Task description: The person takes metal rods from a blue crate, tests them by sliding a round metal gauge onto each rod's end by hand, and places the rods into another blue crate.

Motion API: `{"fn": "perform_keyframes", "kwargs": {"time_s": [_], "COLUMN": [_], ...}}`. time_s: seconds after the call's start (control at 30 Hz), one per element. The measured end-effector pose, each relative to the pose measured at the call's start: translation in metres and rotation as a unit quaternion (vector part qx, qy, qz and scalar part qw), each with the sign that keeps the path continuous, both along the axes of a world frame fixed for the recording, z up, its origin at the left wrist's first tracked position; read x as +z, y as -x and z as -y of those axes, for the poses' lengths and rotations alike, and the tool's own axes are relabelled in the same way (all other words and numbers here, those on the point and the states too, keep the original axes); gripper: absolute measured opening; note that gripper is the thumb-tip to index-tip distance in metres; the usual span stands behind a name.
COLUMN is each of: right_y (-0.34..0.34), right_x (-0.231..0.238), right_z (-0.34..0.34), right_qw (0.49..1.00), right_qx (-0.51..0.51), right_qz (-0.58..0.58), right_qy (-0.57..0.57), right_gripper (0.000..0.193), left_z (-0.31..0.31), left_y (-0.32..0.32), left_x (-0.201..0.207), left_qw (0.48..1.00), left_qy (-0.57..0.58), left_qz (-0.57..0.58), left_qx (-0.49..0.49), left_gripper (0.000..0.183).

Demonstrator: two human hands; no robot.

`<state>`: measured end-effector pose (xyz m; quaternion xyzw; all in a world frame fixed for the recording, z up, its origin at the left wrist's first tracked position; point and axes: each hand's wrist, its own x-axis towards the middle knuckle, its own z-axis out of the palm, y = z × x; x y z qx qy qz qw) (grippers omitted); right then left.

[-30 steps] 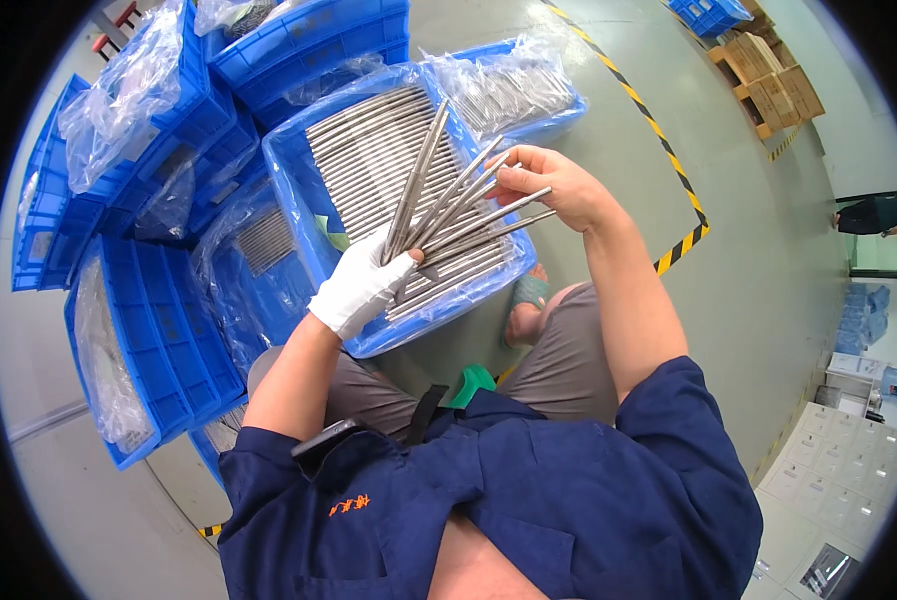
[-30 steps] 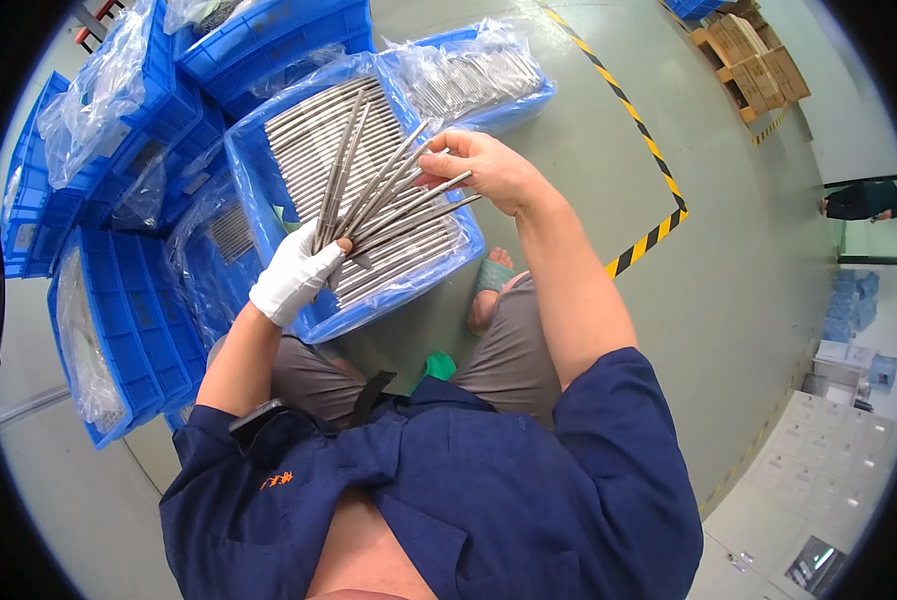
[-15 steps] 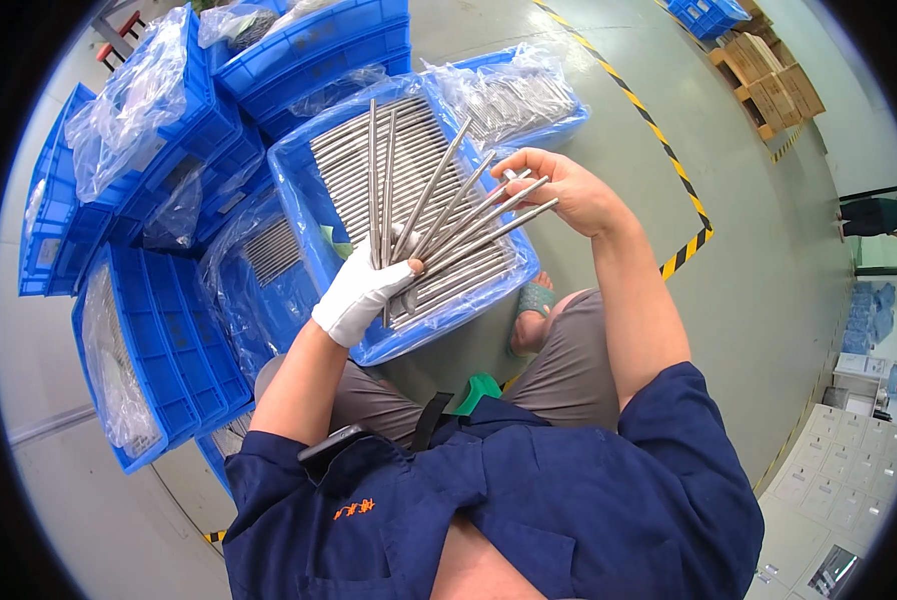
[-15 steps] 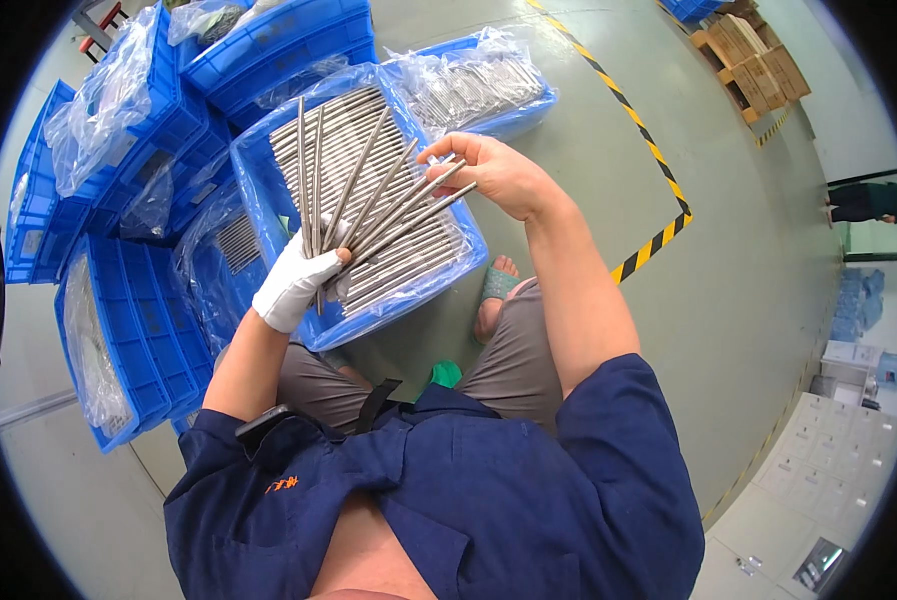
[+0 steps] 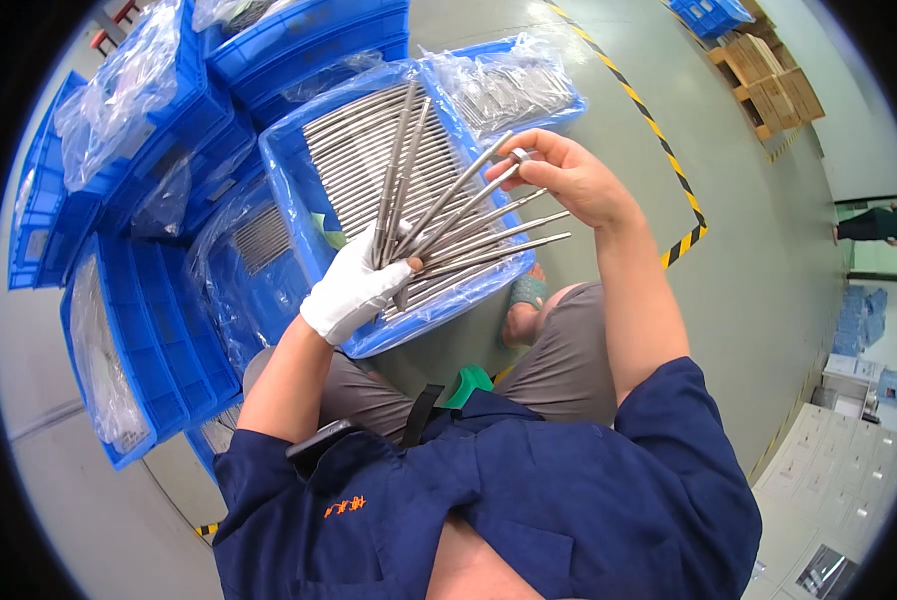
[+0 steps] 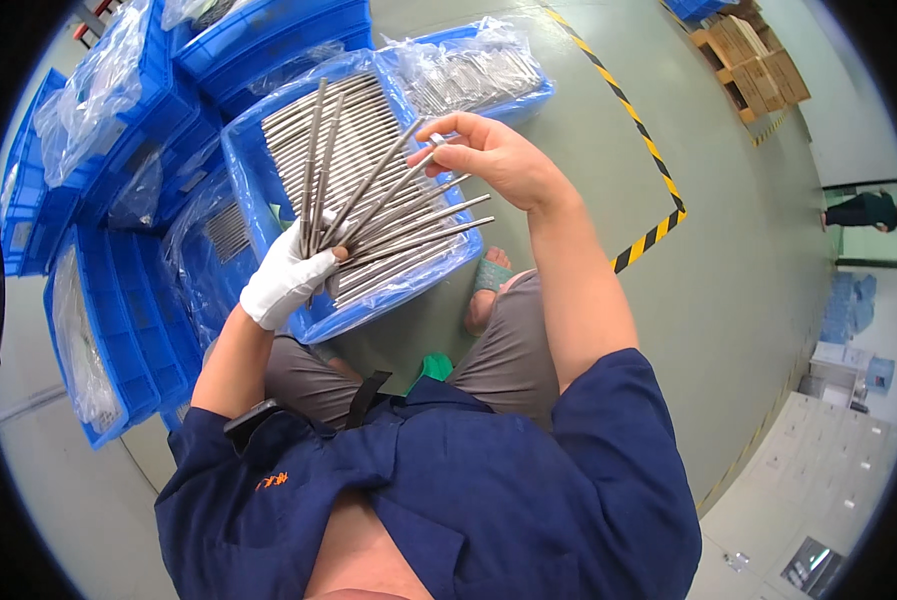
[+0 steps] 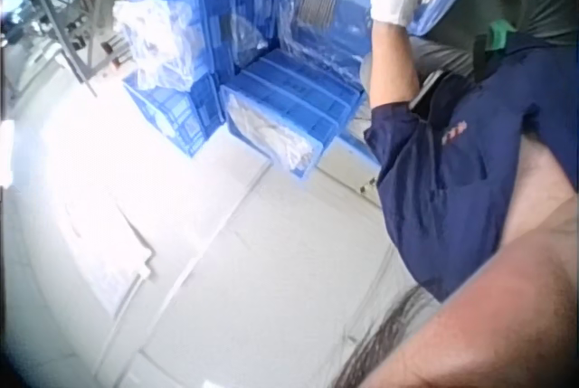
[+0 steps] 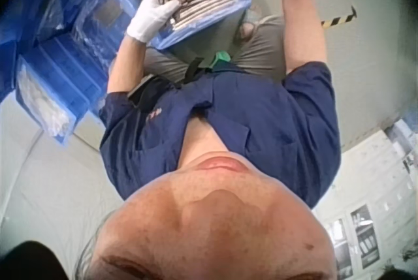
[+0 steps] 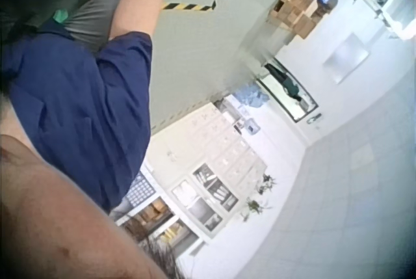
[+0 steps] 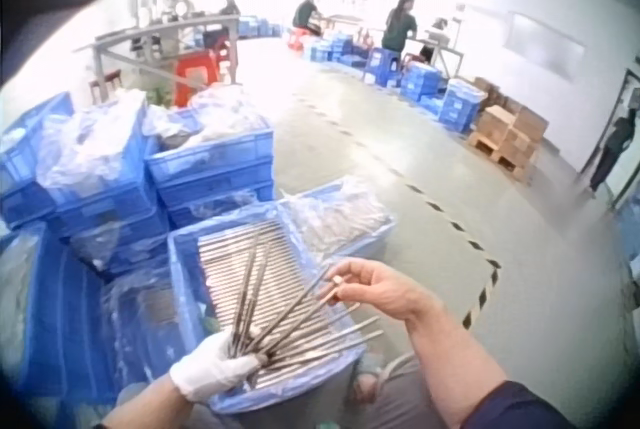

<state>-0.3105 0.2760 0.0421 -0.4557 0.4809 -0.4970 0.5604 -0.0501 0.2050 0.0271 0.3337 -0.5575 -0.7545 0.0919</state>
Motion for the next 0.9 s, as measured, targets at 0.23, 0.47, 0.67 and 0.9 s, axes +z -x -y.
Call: {"fn": "perform_keyframes", "kwargs": {"time_s": [0.23, 0.47, 0.67, 0.9], "right_y": [-0.005, -0.014, 0.02, 0.004], "right_x": [0.003, -0.001, 0.006, 0.009], "right_z": [-0.004, -0.001, -0.009, -0.006], "right_qw": [0.998, 0.997, 0.998, 0.999], "right_qx": [0.036, 0.055, -0.043, -0.007], "right_qz": [-0.032, -0.032, 0.007, -0.002], "right_qy": [-0.038, -0.032, 0.054, 0.036], "right_gripper": [0.029, 0.03, 0.03, 0.031], "left_z": [0.003, 0.006, 0.005, 0.002], "left_y": [-0.005, -0.005, -0.004, -0.002], "left_x": [-0.01, -0.011, -0.009, -0.016], "left_qw": [0.999, 0.999, 0.998, 0.996], "left_qy": [0.037, 0.005, 0.02, 0.038], "left_qz": [-0.027, -0.001, 0.004, -0.019], "left_qx": [-0.027, -0.036, -0.061, -0.08], "left_gripper": [0.023, 0.032, 0.026, 0.026]}}
